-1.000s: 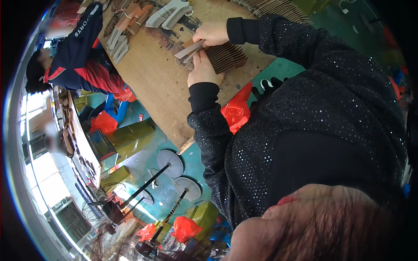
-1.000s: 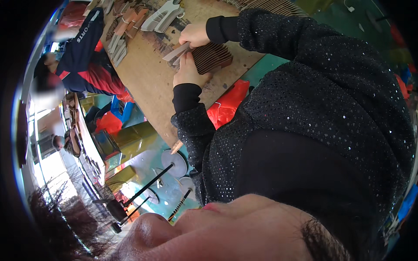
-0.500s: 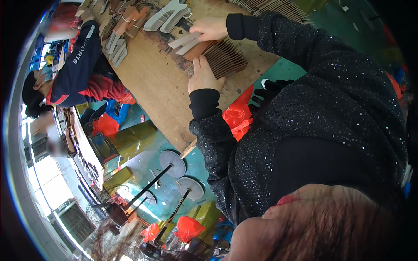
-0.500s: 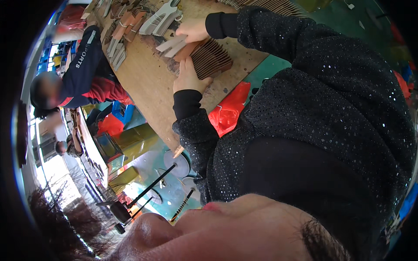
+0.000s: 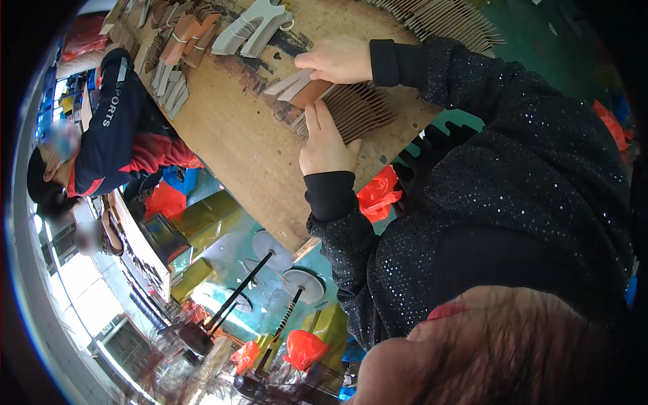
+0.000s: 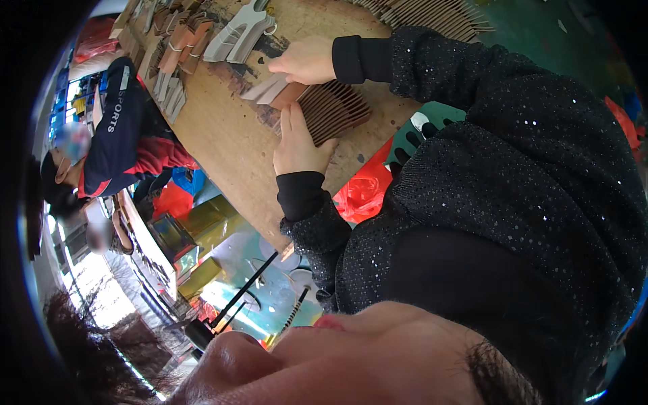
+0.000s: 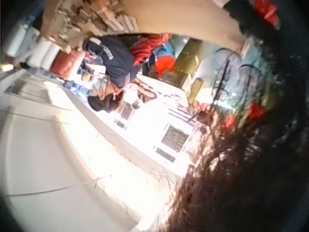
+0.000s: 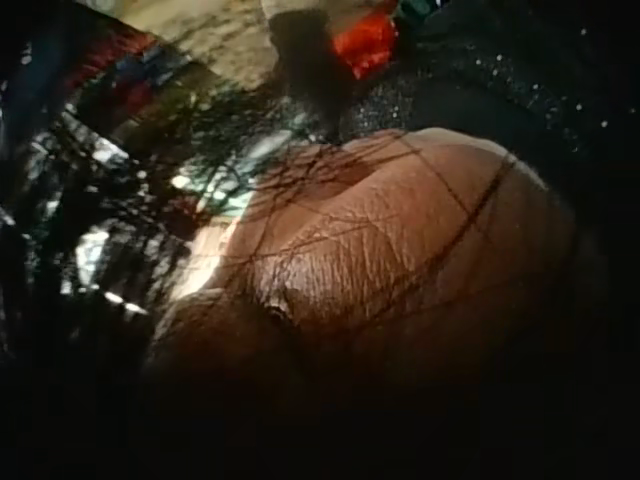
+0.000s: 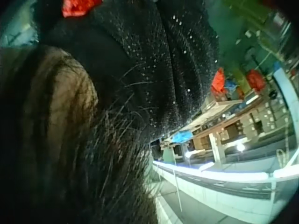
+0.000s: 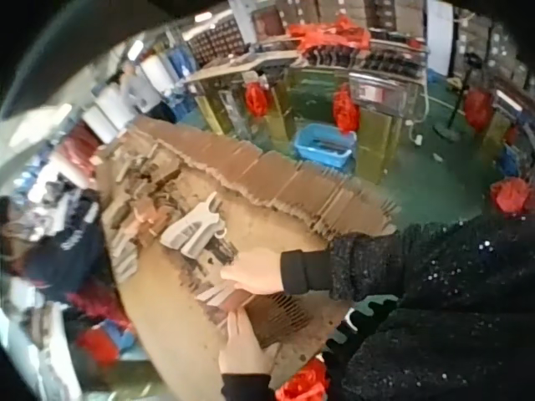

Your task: Stacking and aligning brown corrugated components at a manual assembly station

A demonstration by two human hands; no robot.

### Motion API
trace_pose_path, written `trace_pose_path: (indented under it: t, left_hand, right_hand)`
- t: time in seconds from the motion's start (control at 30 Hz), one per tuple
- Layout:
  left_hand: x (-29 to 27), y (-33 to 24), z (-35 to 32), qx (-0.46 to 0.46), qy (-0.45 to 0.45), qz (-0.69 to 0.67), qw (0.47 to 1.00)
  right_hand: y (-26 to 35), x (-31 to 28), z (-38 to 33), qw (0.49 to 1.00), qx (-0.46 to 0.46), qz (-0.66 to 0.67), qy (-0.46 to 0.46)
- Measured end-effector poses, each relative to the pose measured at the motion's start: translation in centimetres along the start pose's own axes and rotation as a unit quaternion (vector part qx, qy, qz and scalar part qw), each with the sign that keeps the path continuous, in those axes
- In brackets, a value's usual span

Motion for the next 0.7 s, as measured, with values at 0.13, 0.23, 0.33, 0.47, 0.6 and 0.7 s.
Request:
trace_pose_path:
  t: [0.13,0.23,0.33,0.47,0.6,0.7]
  left_hand:
    - [-0.1,0.0,-0.1,-0.001,0.005,-0.007,1.000]
    - [0.1,0.2,0.0,0.002,-0.009,0.006,1.000]
    - [0.2,0.2,0.2,-0.007,-0.006,0.006,1.000]
    - [0.2,0.1,0.1,-0.006,0.001,0.021,1.000]
    - [0.2,-0.1,-0.1,-0.013,-0.033,0.029,0.999]
    - [0.4,0.1,0.0,-0.013,-0.033,0.032,0.999]
  right_hand:
    - [0.6,-0.9,0.3,0.998,0.036,0.048,0.034]
    - [1.4,-1.8,0.5,0.994,0.038,0.076,0.064]
    - [1.5,-1.4,0.6,0.991,0.020,0.091,0.098]
    - [1.0,-0.5,1.7,0.984,0.013,0.100,0.147]
    - [0.1,0.6,2.5,0.977,-0.008,0.115,0.182]
    - [0.1,1.0,2.4,0.969,0.001,0.162,0.187]
Point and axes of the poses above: each hand's wrist, its own z-axis towards the middle knuckle, its own x-axis out of the palm, y = z × x, the point moved 4 cm from there along z, towards the middle knuckle, and after that the axes turned 5 degrees about z, right-handed, at the moved point
